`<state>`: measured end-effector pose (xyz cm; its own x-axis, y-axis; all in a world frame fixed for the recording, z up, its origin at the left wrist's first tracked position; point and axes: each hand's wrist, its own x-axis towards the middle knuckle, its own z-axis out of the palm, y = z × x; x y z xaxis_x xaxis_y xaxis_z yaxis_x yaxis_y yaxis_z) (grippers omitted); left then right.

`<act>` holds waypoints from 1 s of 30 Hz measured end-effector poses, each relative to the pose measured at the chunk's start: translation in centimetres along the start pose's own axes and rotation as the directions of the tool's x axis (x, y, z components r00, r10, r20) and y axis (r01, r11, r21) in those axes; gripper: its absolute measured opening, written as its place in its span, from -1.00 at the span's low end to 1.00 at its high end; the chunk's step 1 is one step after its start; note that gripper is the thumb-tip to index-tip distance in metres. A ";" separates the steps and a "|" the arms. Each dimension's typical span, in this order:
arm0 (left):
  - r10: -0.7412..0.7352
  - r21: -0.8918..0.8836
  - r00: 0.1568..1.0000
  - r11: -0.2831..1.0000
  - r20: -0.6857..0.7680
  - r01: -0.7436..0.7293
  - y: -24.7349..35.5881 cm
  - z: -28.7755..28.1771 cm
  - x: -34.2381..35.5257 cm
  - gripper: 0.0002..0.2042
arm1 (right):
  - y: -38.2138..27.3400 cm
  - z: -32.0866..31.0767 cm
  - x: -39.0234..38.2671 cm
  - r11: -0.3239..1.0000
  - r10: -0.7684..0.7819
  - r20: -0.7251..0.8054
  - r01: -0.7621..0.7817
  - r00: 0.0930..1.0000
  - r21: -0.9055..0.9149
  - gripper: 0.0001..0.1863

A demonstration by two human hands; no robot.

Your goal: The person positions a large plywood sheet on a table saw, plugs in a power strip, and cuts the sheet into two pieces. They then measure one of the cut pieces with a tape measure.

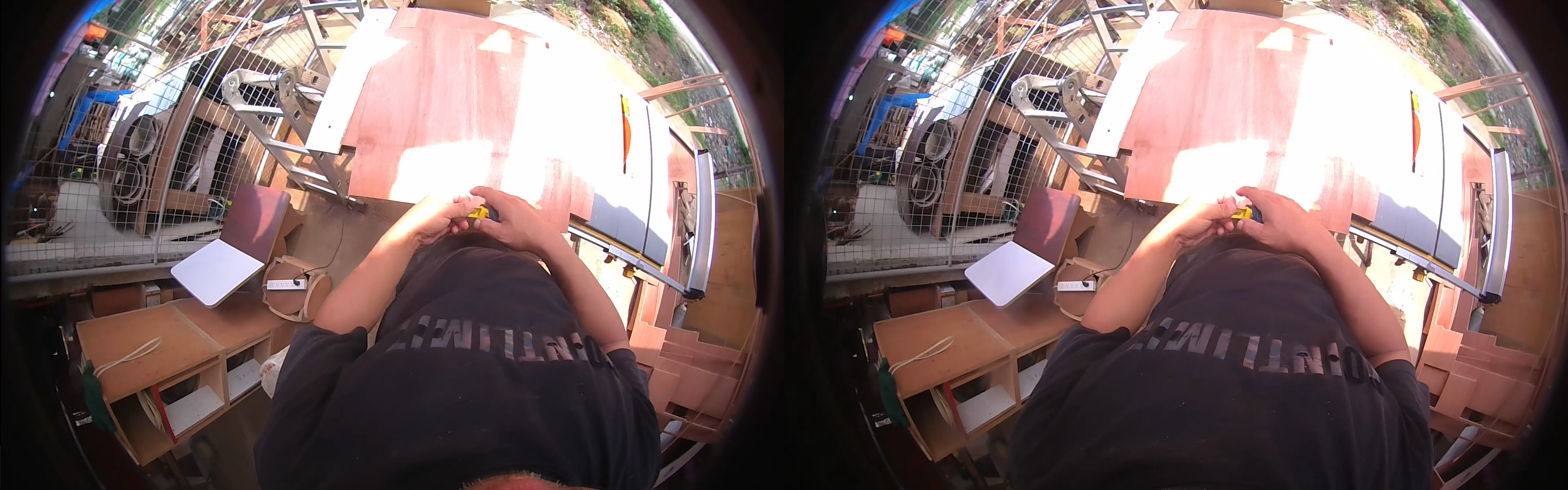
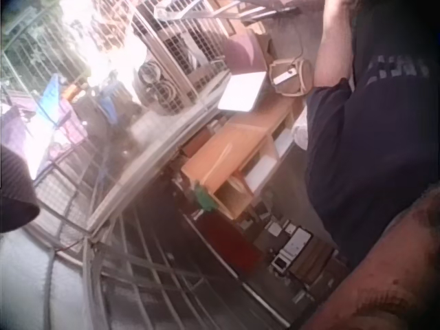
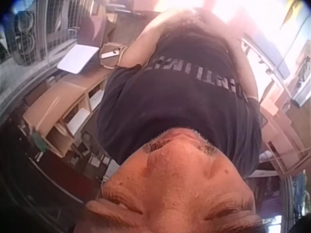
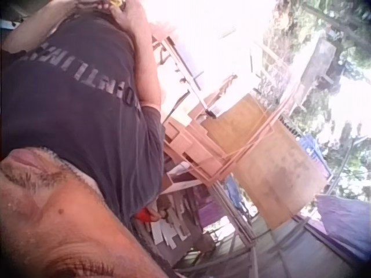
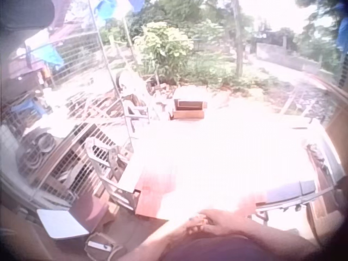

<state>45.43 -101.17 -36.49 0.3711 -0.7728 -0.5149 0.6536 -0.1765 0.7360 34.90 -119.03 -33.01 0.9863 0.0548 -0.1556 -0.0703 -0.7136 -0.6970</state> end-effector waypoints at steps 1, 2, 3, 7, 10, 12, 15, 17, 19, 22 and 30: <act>0.039 -0.092 0.999 0.995 0.010 -0.038 0.0 -1.5 -0.1 -0.85 | 0.0 -0.7 -0.1 0.992 0.124 0.082 -0.121 0.989 -0.038 -0.44; 0.050 -0.222 0.998 0.974 0.028 -0.042 -0.5 -4.5 0.1 -0.83 | -0.2 -2.1 -0.1 0.967 0.250 0.160 -0.238 0.955 -0.088 -0.46; 0.145 -0.338 0.978 0.937 0.150 -0.087 -0.4 -7.8 -0.1 -0.84 | 0.3 -3.3 -0.1 0.922 0.383 0.221 -0.358 0.897 -0.145 -0.48; 0.107 0.004 0.954 0.994 -0.279 -0.111 3.0 -16.8 -3.5 -0.88 | 11.4 -6.2 -4.9 0.835 0.550 0.248 -0.518 0.798 -0.185 -0.56; 0.084 0.292 0.817 0.950 -0.570 0.107 1.3 -24.3 -2.7 -0.89 | 14.4 -9.6 -8.0 0.651 0.758 0.165 -0.715 0.631 -0.254 -0.75; 0.127 0.366 0.777 0.920 -0.617 0.140 0.6 -26.0 -1.5 -0.88 | 19.6 -10.0 -9.9 0.595 0.797 0.110 -0.741 0.594 -0.310 -0.77; 0.290 0.547 0.678 0.814 -0.675 0.196 -1.2 -26.1 0.2 -0.86 | 21.9 -10.0 -10.4 0.609 0.750 0.005 -0.687 0.661 -0.396 -0.79; 0.468 0.676 0.607 0.719 -0.642 0.160 -2.2 -25.4 1.6 -0.84 | 22.7 -9.6 -10.3 0.602 0.751 0.004 -0.682 0.661 -0.415 -0.78; 0.544 0.741 0.553 0.635 -0.631 0.220 -2.2 -24.2 1.6 -0.82 | 23.8 -8.9 -10.7 0.606 0.741 0.000 -0.669 0.671 -0.431 -0.78; 0.593 0.775 0.521 0.579 -0.614 0.254 -2.2 -22.8 1.0 -0.84 | 22.3 -8.9 -10.3 0.621 0.721 0.001 -0.646 0.693 -0.444 -0.77; 0.527 0.697 0.565 0.707 -0.635 0.124 -4.4 -28.2 0.7 -0.89 | 20.3 -8.3 -9.3 0.607 0.716 -0.043 -0.651 0.697 -0.455 -0.78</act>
<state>61.37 -83.78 -52.50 0.9730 -0.1423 -0.1819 0.0483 -0.6449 0.7628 25.55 -139.81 -39.90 0.6435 -0.5028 -0.5772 -0.6172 -0.7868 -0.0029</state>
